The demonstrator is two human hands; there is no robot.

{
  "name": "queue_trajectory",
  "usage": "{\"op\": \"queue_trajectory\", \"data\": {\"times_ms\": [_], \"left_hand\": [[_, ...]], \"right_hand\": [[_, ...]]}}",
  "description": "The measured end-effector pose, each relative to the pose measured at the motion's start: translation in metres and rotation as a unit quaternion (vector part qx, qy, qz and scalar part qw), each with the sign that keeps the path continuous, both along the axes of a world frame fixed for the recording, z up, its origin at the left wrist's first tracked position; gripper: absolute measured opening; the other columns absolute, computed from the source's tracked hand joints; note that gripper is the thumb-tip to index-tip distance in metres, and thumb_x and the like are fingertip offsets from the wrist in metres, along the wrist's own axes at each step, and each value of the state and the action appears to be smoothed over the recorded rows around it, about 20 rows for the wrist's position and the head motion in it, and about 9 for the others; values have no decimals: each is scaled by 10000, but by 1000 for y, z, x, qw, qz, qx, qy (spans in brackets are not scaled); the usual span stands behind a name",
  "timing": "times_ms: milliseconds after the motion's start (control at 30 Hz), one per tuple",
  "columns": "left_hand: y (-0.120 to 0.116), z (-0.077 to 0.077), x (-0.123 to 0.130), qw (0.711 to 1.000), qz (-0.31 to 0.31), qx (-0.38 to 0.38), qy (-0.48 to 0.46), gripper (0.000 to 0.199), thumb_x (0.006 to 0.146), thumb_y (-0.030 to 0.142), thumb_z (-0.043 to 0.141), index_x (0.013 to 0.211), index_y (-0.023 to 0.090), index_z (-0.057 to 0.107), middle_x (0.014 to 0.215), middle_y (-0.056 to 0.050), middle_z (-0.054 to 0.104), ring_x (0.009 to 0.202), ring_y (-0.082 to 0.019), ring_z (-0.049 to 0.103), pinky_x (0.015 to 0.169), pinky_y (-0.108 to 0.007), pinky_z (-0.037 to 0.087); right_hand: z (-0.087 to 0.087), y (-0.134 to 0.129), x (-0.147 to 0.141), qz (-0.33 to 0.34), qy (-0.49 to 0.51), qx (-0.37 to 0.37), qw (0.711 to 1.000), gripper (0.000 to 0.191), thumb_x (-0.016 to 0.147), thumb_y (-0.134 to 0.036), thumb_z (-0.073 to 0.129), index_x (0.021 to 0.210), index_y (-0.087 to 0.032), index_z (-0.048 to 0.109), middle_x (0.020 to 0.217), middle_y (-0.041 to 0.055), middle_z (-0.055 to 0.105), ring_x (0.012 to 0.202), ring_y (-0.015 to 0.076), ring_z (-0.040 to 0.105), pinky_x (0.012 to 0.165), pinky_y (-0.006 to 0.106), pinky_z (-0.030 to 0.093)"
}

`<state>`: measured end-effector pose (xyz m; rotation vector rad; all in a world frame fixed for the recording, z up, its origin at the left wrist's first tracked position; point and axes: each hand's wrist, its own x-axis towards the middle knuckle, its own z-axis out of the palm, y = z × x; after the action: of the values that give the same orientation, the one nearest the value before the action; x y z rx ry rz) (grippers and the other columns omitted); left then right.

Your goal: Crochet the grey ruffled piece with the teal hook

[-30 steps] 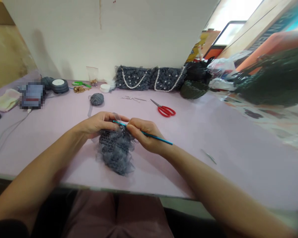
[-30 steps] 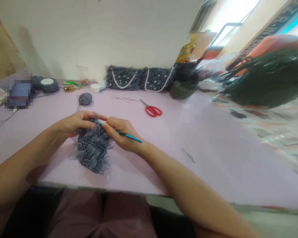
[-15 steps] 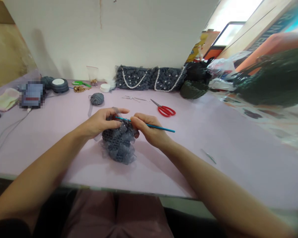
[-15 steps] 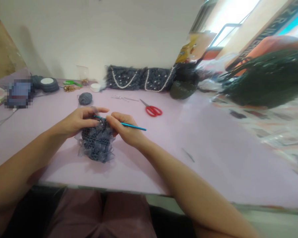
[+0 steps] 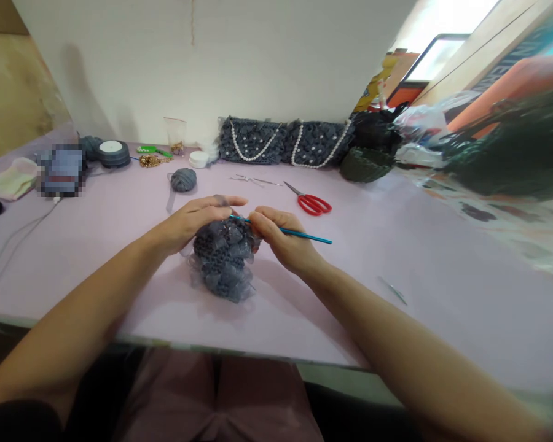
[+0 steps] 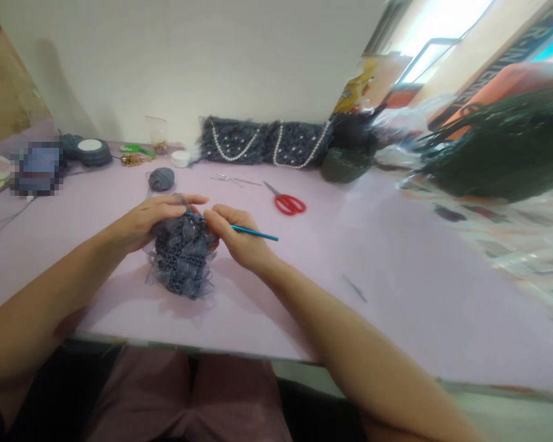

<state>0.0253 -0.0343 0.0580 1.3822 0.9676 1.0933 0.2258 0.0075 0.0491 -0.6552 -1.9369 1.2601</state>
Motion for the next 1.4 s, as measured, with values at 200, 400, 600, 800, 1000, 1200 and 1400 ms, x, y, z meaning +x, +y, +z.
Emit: {"op": "queue_trajectory", "data": {"times_ms": [200, 400, 600, 800, 1000, 1200, 1400], "left_hand": [[-1, -2, 3, 974, 115, 122, 154, 494, 833, 479, 722, 1254, 222, 714, 1315, -94, 664, 1303, -274, 526, 1129, -389, 362], [3, -5, -2, 991, 46, 95, 84, 504, 842, 418, 694, 1289, 186, 682, 1058, -76, 719, 1001, -207, 630, 927, -335, 474], [4, -6, -1, 997, 35, 57, 32, 508, 746, 270, 744, 1241, 170, 685, 900, -22, 687, 782, -121, 602, 744, -248, 465], [2, -5, 4, 997, 73, 25, 23, 528, 719, 195, 732, 1242, 149, 676, 797, 16, 640, 714, -95, 583, 690, -228, 439], [2, -6, 9, 997, 77, -17, -18, 492, 699, 204, 750, 1186, 158, 698, 766, 20, 643, 698, -102, 605, 684, -234, 464], [6, -6, 9, 981, 183, 11, -67, 327, 643, 183, 743, 967, 146, 733, 739, 33, 608, 697, -96, 578, 675, -222, 464], [5, -4, 15, 971, 237, 38, -22, 305, 669, 153, 692, 971, 144, 733, 723, 36, 619, 635, -81, 548, 609, -210, 433]], "right_hand": [[3, -6, 1, -13, -43, 50, 998, 391, 945, -424, 534, 636, -196, 456, 581, -28, 506, 562, 93, 482, 543, 237, 402], [-3, 0, 1, -1, -13, 25, 1000, 391, 903, -488, 625, 687, -186, 505, 608, -25, 534, 565, 90, 478, 539, 237, 389], [-4, 5, 4, 52, 7, -5, 999, 366, 856, -467, 714, 784, -197, 478, 689, -26, 544, 618, 96, 492, 561, 248, 402], [-7, 3, 0, 37, 3, -4, 999, 268, 863, -319, 684, 833, -210, 441, 708, -50, 489, 613, 83, 454, 542, 238, 382], [-11, 4, -4, -8, 34, 14, 999, 340, 884, -462, 681, 822, -207, 466, 685, -58, 463, 591, 77, 446, 536, 241, 376], [-12, 12, -2, -111, 1, 44, 993, 348, 885, -500, 665, 790, -193, 532, 712, -15, 574, 632, 114, 541, 587, 275, 437], [-6, 1, 0, -109, 66, 86, 988, 270, 921, -375, 623, 742, -204, 515, 699, -6, 597, 640, 117, 552, 618, 285, 451]]}}
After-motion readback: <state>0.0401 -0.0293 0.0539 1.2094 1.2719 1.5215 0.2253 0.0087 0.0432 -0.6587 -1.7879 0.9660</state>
